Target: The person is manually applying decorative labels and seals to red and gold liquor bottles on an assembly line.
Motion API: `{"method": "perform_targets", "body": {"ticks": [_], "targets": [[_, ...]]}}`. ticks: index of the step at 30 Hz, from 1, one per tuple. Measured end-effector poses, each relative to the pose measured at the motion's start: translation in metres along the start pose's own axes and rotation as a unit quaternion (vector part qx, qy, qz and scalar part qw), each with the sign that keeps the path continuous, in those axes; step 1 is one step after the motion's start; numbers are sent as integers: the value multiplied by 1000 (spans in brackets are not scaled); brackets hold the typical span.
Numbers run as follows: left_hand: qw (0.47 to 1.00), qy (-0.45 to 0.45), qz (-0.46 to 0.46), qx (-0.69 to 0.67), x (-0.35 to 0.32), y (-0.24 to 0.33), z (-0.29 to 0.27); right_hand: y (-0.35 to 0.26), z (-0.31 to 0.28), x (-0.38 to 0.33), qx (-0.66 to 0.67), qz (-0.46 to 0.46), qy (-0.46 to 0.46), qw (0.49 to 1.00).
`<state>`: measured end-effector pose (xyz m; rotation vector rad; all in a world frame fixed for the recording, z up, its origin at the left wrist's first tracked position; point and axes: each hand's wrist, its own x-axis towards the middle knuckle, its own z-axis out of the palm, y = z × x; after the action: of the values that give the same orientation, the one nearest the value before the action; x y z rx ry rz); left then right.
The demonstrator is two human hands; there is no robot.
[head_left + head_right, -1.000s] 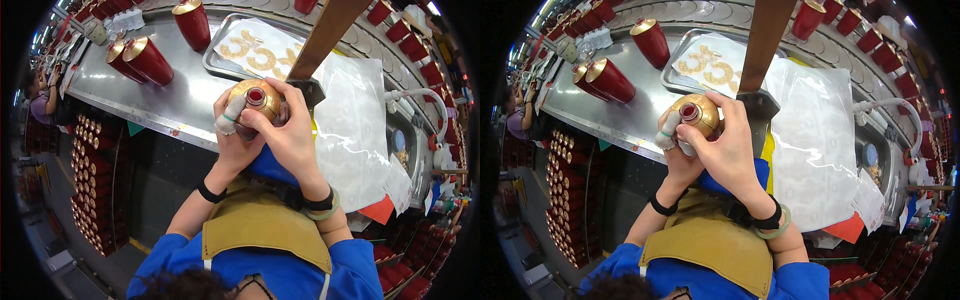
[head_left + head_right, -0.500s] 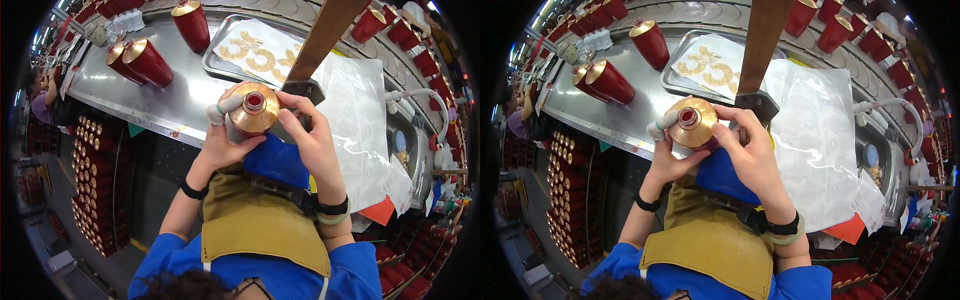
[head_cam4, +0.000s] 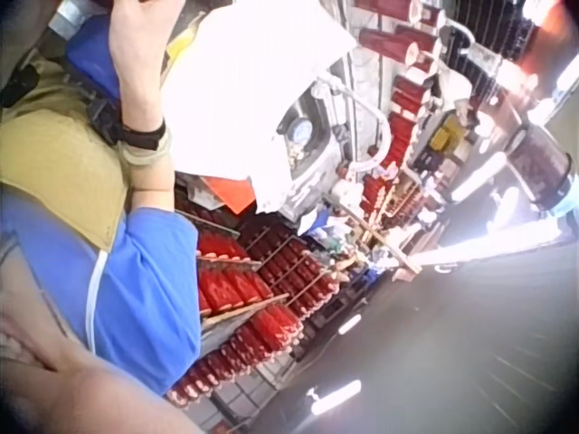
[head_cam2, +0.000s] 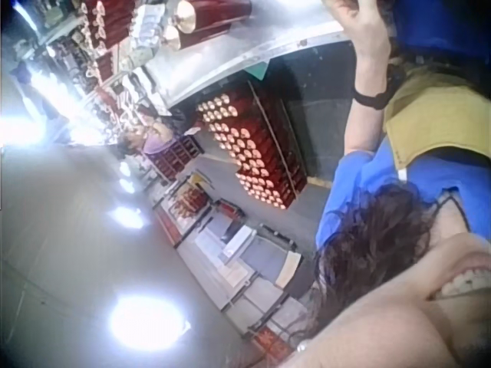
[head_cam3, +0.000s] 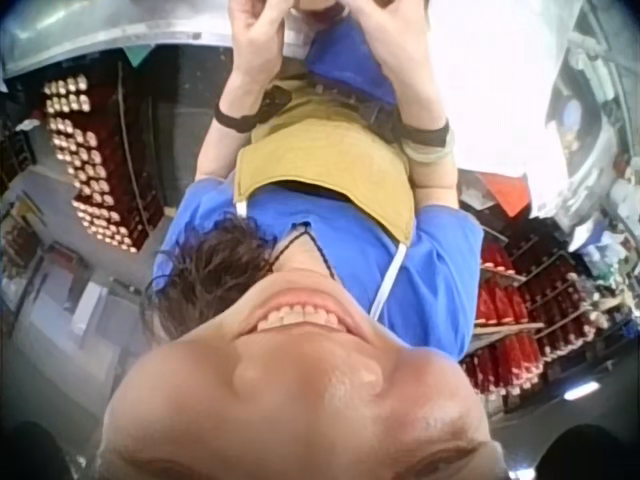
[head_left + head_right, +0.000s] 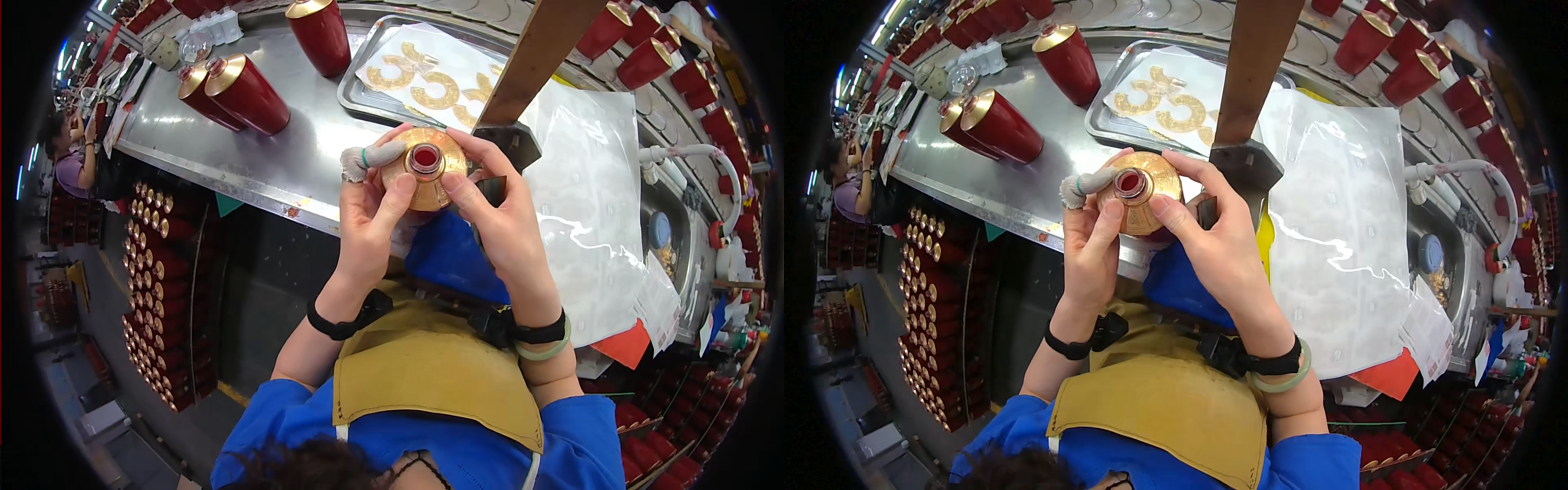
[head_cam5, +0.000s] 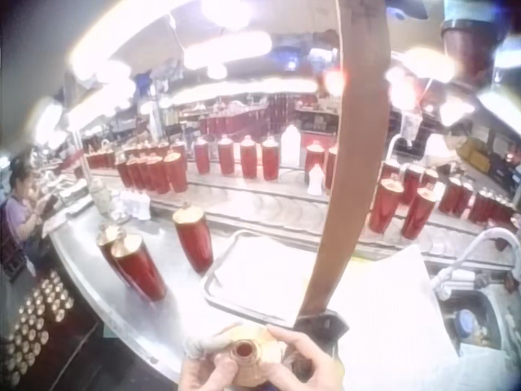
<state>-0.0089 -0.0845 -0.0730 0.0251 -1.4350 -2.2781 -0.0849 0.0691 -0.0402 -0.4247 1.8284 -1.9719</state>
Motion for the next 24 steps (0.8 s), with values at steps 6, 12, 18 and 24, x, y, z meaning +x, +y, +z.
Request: {"method": "perform_targets", "body": {"ticks": [6,12,18,24], "targets": [[1000,6,8,9,-2,-1,3,0,2,1,10,-19,-3,1000],[999,-1,27,31,-1,1,5,-2,-3,0,0,-19,-30,999],[999,3,25,33,1,1,9,-6,-3,0,-15,26,-18,999],[999,14,19,36,1,3,15,0,-3,-1,-8,-29,-29,999]]}}
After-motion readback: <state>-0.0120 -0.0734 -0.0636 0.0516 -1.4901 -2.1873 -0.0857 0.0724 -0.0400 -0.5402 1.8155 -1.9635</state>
